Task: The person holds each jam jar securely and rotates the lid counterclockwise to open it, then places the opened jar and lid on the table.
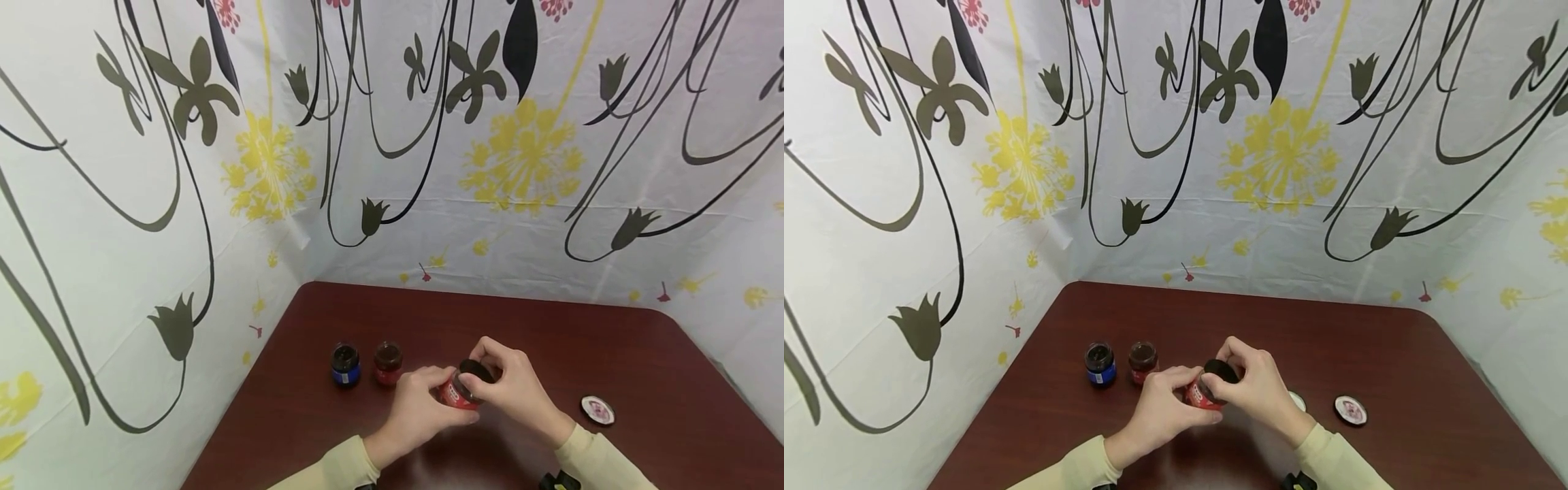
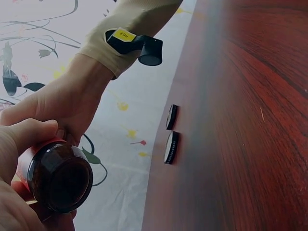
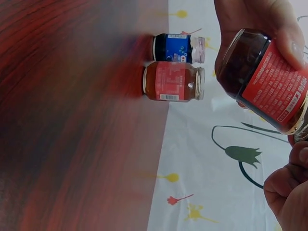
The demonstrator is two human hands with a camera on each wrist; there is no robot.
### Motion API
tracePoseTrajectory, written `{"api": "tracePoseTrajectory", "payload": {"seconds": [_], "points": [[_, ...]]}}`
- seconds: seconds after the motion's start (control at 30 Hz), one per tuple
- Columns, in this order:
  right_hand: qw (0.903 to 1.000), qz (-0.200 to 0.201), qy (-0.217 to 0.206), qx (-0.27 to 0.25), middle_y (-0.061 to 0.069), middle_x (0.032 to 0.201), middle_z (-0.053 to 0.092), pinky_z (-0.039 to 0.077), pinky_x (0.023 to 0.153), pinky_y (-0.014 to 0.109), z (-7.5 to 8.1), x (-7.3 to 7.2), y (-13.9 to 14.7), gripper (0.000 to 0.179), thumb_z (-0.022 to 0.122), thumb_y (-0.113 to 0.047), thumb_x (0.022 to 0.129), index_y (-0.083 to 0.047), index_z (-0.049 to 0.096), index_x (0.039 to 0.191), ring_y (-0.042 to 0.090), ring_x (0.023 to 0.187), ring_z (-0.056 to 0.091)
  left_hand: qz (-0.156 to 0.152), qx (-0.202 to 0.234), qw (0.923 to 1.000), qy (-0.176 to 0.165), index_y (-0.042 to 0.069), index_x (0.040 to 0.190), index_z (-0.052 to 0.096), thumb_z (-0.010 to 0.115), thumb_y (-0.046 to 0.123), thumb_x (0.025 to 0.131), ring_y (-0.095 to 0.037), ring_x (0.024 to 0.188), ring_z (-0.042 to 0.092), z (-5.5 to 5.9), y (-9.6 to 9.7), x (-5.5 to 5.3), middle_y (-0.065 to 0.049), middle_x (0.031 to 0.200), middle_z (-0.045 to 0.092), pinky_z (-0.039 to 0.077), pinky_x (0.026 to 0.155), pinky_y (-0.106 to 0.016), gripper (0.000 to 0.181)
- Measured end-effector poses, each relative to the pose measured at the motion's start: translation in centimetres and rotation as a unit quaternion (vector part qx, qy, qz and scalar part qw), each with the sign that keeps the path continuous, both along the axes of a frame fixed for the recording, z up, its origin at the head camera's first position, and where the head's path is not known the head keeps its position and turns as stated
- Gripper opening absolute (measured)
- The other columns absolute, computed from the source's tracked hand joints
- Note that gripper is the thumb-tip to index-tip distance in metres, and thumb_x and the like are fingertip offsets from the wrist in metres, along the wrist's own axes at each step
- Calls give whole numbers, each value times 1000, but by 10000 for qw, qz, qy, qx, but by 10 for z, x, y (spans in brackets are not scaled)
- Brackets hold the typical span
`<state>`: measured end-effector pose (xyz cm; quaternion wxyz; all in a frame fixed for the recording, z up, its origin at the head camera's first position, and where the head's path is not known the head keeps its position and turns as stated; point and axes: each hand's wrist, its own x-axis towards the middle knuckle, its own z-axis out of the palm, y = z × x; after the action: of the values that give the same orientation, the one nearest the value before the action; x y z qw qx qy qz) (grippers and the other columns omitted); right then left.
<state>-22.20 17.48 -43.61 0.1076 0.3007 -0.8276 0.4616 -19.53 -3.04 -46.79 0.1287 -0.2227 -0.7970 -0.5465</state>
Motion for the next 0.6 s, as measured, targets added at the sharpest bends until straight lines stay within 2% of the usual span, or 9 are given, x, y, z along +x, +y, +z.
{"api": "tracePoseTrajectory", "payload": {"seconds": [0.23,0.47,0.6], "points": [[9999,91,-39,-75,-4,64,59,43,46,27,-4,-1,1,20,78,-23,89,-24,59,95,11,51,49,-79,16,10000,-16,15,121,75,96,37,64,-1,94,64,-3,0,0,12,106,71,53,76,-20,64],[9999,157,25,-46,-6,67,61,43,46,27,-5,-4,2,20,78,-23,89,-26,61,98,9,52,51,-235,-95,9994,241,23,115,76,94,41,67,1,87,62,-4,-1,-4,18,100,69,52,70,-18,55],[9997,234,-29,-66,-6,69,61,43,46,27,-7,-4,2,20,78,-22,90,-27,61,100,9,53,51,-298,-124,9994,117,25,116,75,93,44,67,1,88,62,-4,-2,-4,18,101,69,52,70,-18,56]]}}
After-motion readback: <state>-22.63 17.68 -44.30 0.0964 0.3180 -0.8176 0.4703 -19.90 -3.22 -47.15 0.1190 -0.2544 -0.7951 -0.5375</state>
